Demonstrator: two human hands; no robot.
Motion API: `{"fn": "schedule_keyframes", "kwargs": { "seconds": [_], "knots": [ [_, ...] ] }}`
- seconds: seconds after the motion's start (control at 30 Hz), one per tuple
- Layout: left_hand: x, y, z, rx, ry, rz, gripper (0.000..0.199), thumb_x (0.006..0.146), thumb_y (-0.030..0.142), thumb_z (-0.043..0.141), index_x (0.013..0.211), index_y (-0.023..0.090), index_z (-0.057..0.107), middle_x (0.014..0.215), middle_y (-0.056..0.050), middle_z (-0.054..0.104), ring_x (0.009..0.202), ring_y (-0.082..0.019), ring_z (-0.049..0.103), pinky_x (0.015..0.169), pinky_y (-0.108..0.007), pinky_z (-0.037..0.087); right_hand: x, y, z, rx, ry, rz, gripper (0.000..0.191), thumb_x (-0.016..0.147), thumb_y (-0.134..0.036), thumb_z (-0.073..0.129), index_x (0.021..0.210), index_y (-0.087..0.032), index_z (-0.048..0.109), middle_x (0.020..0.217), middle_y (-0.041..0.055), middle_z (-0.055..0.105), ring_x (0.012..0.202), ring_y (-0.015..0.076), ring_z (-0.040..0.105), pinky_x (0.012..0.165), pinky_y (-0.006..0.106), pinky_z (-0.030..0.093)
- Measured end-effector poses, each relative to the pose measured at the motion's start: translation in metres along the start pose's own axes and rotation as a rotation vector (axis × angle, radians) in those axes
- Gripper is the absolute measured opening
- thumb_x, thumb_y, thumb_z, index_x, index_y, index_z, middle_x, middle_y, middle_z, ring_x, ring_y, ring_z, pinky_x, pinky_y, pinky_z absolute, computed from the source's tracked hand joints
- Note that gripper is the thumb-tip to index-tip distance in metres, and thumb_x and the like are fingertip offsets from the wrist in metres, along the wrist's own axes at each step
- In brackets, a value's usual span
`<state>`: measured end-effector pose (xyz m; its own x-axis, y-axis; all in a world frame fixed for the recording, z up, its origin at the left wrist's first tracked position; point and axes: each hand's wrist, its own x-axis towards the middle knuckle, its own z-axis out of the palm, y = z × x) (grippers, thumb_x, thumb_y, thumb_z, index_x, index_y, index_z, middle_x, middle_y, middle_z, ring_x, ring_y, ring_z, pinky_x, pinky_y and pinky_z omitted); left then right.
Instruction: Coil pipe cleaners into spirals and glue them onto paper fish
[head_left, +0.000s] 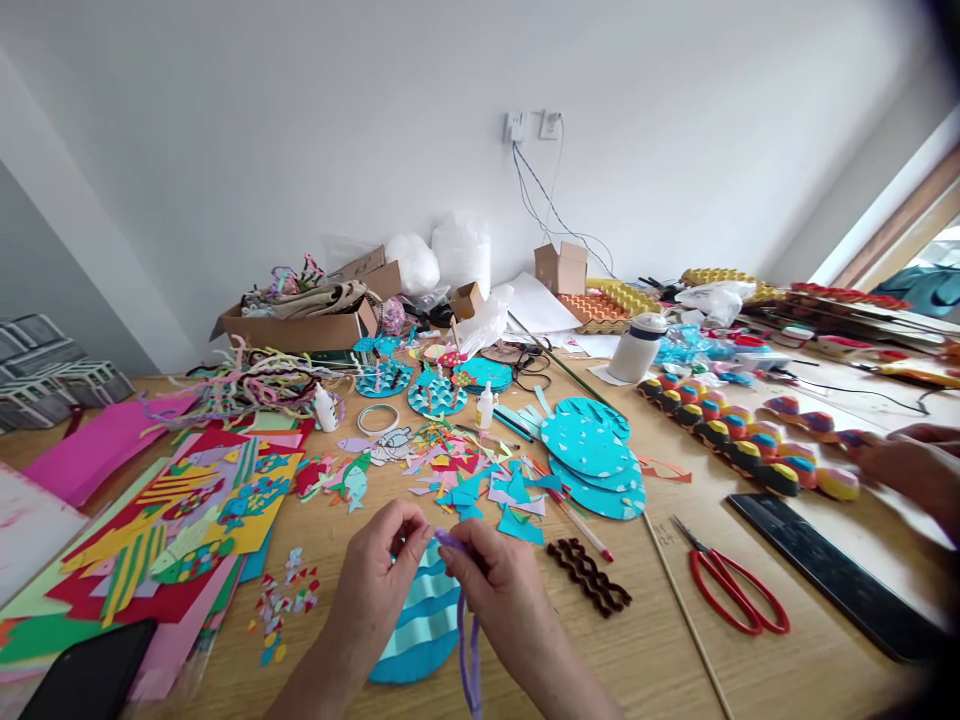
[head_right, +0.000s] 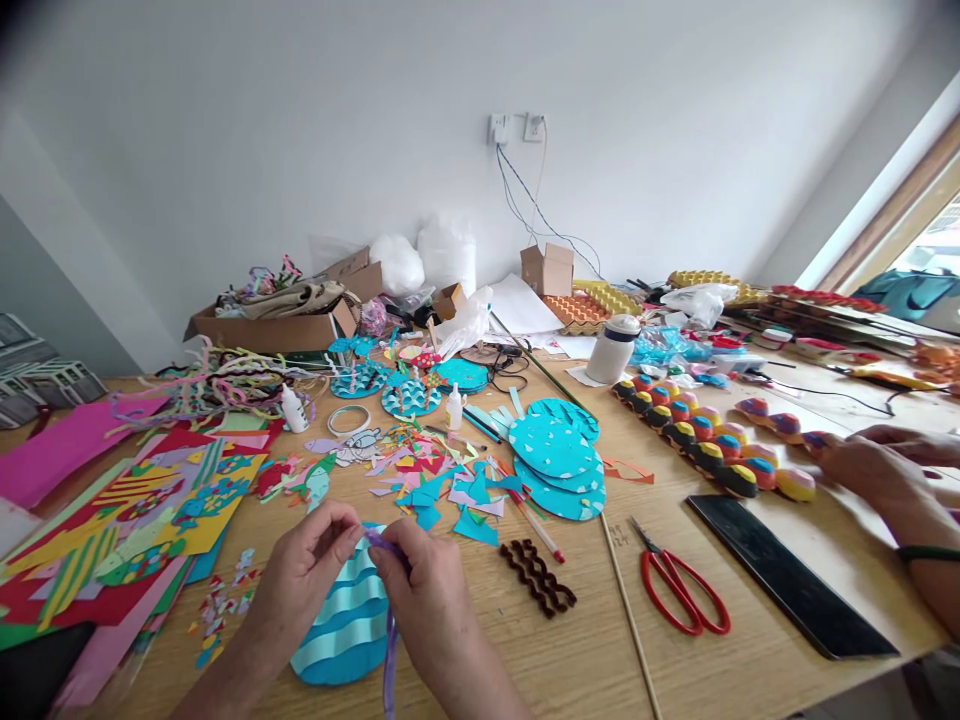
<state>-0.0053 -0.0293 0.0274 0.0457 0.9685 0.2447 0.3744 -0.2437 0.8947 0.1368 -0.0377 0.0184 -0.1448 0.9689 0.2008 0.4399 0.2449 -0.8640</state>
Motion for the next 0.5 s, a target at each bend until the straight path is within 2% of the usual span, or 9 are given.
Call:
{"fn": "schedule_keyframes", "kwargs": {
  "seconds": [0.1,0.2,0.33,0.4,0.5],
  "knots": [
    [0.0000,-0.0003,0.0014,-0.145,-0.063,-0.121,0.020,0.076,0.032,0.054,0.061,0.019,0.050,0.053,0.005,0.042,0.049,-0.011,0.039,0.046,-0.020,0.032,-0.0029,0.0002,-0.0004,-0.012,0.027,-0.047,0.017,0.080,-0.025,0.048,0.068,-0.017,0.056,0.055,0.0002,0.057,0.050,0.0113,0.050,0.048,0.019,0.033],
    [-0.0011,0.0021,0.0048,-0.407,-0.097,-0.253,0.024,0.075,0.034,0.057,0.060,0.018,0.049,0.050,0.006,0.042,0.047,-0.009,0.036,0.045,-0.019,0.030,-0.0046,0.0003,-0.0009,0.015,0.031,-0.089,0.021,0.080,-0.026,0.047,0.063,-0.018,0.053,0.052,-0.0008,0.054,0.048,0.0107,0.048,0.047,0.020,0.032],
    [-0.0014,0.0053,0.0072,-0.779,-0.117,-0.439,0.026,0.068,0.037,0.066,0.063,0.017,0.050,0.053,0.005,0.047,0.048,-0.007,0.038,0.044,-0.017,0.029,-0.0017,0.0034,-0.0007,0.227,-0.059,0.007,0.021,0.079,-0.032,0.048,0.062,-0.019,0.048,0.051,-0.0016,0.053,0.041,0.0090,0.042,0.041,0.019,0.030],
    [-0.0010,0.0041,0.0056,-0.808,-0.137,-0.451,0.026,0.068,0.036,0.067,0.064,0.017,0.051,0.054,0.005,0.049,0.049,-0.007,0.040,0.045,-0.017,0.031,0.0000,0.0055,-0.0006,0.317,-0.102,0.083,0.021,0.077,-0.035,0.049,0.063,-0.019,0.047,0.051,-0.0017,0.053,0.039,0.0083,0.040,0.038,0.019,0.029],
    [-0.0018,-0.0002,0.0014,-0.712,-0.097,-0.344,0.022,0.077,0.037,0.060,0.069,0.016,0.057,0.058,0.003,0.052,0.055,-0.009,0.045,0.052,-0.019,0.036,0.0008,0.0075,-0.0010,0.348,-0.094,0.145,0.022,0.076,-0.037,0.051,0.063,-0.019,0.047,0.049,-0.0019,0.053,0.038,0.0077,0.037,0.037,0.019,0.027]
  ]
}}
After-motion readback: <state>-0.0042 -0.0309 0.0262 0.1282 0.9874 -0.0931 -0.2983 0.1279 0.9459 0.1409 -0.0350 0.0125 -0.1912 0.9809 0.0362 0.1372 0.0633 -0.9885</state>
